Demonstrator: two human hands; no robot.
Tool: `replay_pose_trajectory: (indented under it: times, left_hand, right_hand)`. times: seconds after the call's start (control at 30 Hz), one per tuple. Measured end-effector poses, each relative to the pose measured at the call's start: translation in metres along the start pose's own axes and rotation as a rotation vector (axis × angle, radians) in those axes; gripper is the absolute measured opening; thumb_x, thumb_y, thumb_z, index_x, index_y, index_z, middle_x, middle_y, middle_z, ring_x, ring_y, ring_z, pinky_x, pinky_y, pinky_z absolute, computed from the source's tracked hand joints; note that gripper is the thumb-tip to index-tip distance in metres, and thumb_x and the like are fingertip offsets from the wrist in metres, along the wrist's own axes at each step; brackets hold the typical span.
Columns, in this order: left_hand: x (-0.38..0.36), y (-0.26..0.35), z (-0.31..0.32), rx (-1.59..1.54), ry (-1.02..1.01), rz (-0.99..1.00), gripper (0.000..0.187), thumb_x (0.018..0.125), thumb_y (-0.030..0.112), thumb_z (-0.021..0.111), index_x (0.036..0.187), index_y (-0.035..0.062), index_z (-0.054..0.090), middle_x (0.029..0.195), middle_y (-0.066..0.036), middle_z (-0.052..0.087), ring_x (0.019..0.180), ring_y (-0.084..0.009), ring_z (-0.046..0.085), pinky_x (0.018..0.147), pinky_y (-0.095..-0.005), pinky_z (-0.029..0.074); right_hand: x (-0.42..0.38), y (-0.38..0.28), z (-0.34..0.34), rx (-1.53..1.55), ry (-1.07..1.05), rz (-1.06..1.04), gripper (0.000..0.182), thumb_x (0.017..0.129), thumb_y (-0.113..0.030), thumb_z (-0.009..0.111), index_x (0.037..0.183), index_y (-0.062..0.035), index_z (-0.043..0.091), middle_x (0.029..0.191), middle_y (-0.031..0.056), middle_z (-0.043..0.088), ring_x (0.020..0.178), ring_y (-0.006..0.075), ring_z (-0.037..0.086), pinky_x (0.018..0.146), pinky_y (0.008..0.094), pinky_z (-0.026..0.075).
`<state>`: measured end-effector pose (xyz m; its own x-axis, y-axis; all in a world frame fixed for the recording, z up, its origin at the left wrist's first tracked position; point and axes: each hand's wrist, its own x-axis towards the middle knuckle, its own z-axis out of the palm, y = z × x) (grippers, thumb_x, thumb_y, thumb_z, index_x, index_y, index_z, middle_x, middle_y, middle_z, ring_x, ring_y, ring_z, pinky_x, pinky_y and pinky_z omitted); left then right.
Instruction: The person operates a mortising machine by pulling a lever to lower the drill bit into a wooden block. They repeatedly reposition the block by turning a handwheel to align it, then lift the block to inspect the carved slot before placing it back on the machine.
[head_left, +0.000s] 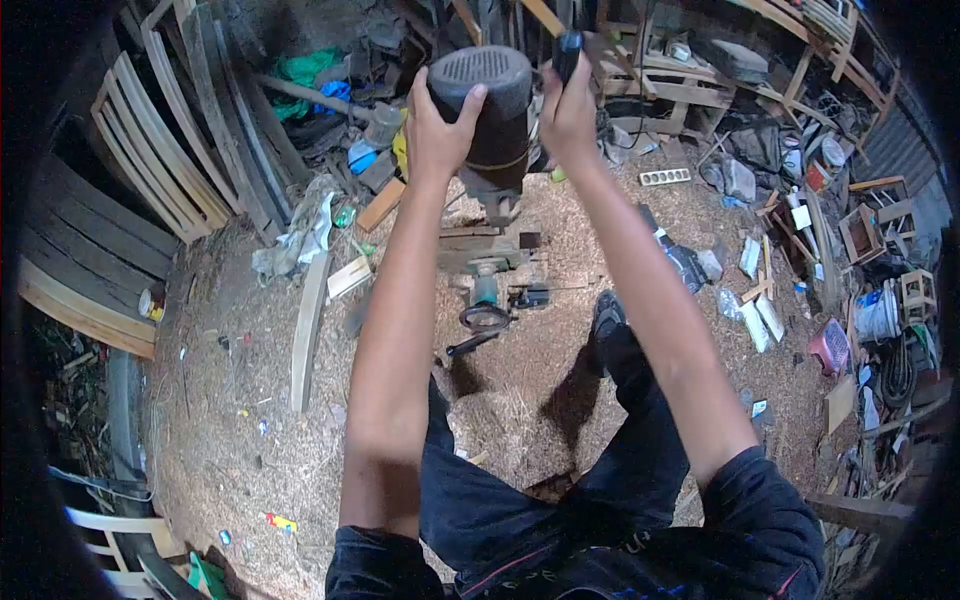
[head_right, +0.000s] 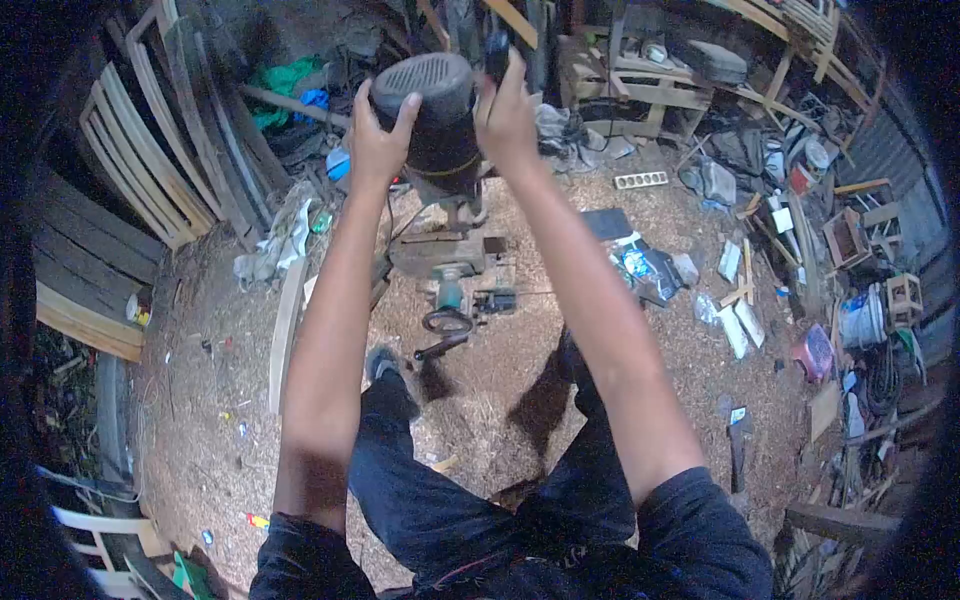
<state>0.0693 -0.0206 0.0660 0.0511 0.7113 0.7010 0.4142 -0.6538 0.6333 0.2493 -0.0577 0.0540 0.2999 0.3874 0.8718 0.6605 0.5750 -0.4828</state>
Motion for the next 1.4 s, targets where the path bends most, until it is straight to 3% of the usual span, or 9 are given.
replay_pose_trajectory:
  times: [0.2,0.23,0.33,0.43,0.53,0.63,1.1,1.23,1.4]
  left_hand:
    - [0.012,-0.013,0.014,-0.142,0.052,0.028,0.096,0.084,0.059,0.071,0.142,-0.0094,0.036,0.132,-0.028,0.055,0.121,-0.0328,0.056,0.106,-0.0410,0.042]
    - [0.014,-0.017,0.013,-0.159,0.047,0.034,0.097,0.084,0.059,0.071,0.142,-0.0091,0.036,0.131,-0.028,0.055,0.121,-0.0323,0.056,0.105,-0.0408,0.042]
    - [0.023,-0.024,0.012,-0.231,0.008,0.048,0.109,0.074,0.063,0.078,0.144,-0.0074,0.033,0.134,-0.028,0.052,0.125,-0.0348,0.053,0.106,-0.0427,0.041]
    - [0.034,-0.022,0.007,-0.376,-0.097,0.045,0.108,0.073,0.061,0.080,0.144,-0.0057,0.034,0.131,-0.026,0.055,0.122,-0.0322,0.055,0.105,-0.0413,0.043]
    - [0.047,-0.030,0.005,-0.419,-0.144,0.088,0.104,0.072,0.053,0.084,0.145,-0.0028,0.035,0.129,-0.021,0.057,0.120,-0.0285,0.056,0.104,-0.0391,0.043]
    - [0.057,-0.034,0.004,-0.468,-0.173,0.135,0.103,0.072,0.049,0.085,0.146,-0.0008,0.035,0.130,-0.018,0.057,0.121,-0.0271,0.054,0.106,-0.0395,0.040]
    - [-0.046,-0.067,-0.025,-0.123,0.108,0.017,0.060,0.095,0.036,0.065,0.136,-0.0055,0.047,0.127,-0.022,0.059,0.120,-0.0309,0.056,0.106,-0.0397,0.039]
    - [-0.197,-0.124,-0.050,0.107,0.066,-0.382,0.049,0.093,0.021,0.063,0.132,-0.0070,0.050,0.127,-0.027,0.059,0.120,-0.0392,0.056,0.105,-0.0436,0.040]
    - [-0.360,-0.157,-0.056,0.511,-0.515,-0.678,0.062,0.089,0.024,0.061,0.142,-0.0032,0.043,0.142,-0.024,0.050,0.132,-0.0387,0.048,0.111,-0.0466,0.038]
  right_hand:
    - [0.085,0.061,0.040,-0.075,0.141,-0.173,0.039,0.101,-0.017,0.045,0.137,-0.0016,0.044,0.082,0.0241,0.066,0.071,0.0411,0.066,0.063,0.0434,0.050]
    - [0.090,0.073,0.037,-0.123,-0.066,-0.075,0.058,0.102,-0.015,0.040,0.152,-0.0061,0.011,0.096,0.0344,0.063,0.091,0.0533,0.063,0.076,0.0519,0.051]
    - [0.101,0.108,0.054,-0.117,-0.040,-0.072,0.057,0.103,-0.029,0.045,0.148,-0.0001,0.024,0.092,0.0288,0.067,0.084,0.0460,0.067,0.069,0.0489,0.051]
    - [0.125,0.158,0.075,0.167,-0.166,0.576,0.055,0.102,-0.039,0.044,0.140,0.0009,0.035,0.092,0.0258,0.068,0.083,0.0435,0.067,0.070,0.0484,0.050]
    - [0.093,0.178,0.067,-0.297,-0.427,0.222,0.039,0.101,-0.028,0.048,0.128,-0.0014,0.041,0.102,0.0319,0.065,0.096,0.0516,0.061,0.081,0.0550,0.048]
    - [0.060,0.194,0.071,-0.253,-0.356,0.461,0.033,0.100,-0.032,0.050,0.116,-0.0043,0.050,0.104,0.0338,0.065,0.102,0.0544,0.059,0.085,0.0572,0.047]
    - [-0.058,0.160,0.021,-0.323,-0.068,0.186,0.043,0.095,-0.031,0.064,0.123,0.0011,0.062,0.103,0.0267,0.069,0.099,0.0349,0.068,0.085,0.0395,0.052]
    - [-0.187,0.091,-0.032,-0.156,-0.433,0.655,0.043,0.093,-0.025,0.062,0.124,0.0055,0.059,0.103,0.0252,0.070,0.099,0.0373,0.068,0.088,0.0424,0.052]
    - [-0.334,-0.002,-0.047,-0.407,-1.333,0.428,0.086,0.088,-0.023,0.066,0.153,0.0014,0.015,0.153,0.0327,0.026,0.137,0.0451,0.037,0.113,0.0459,0.035]
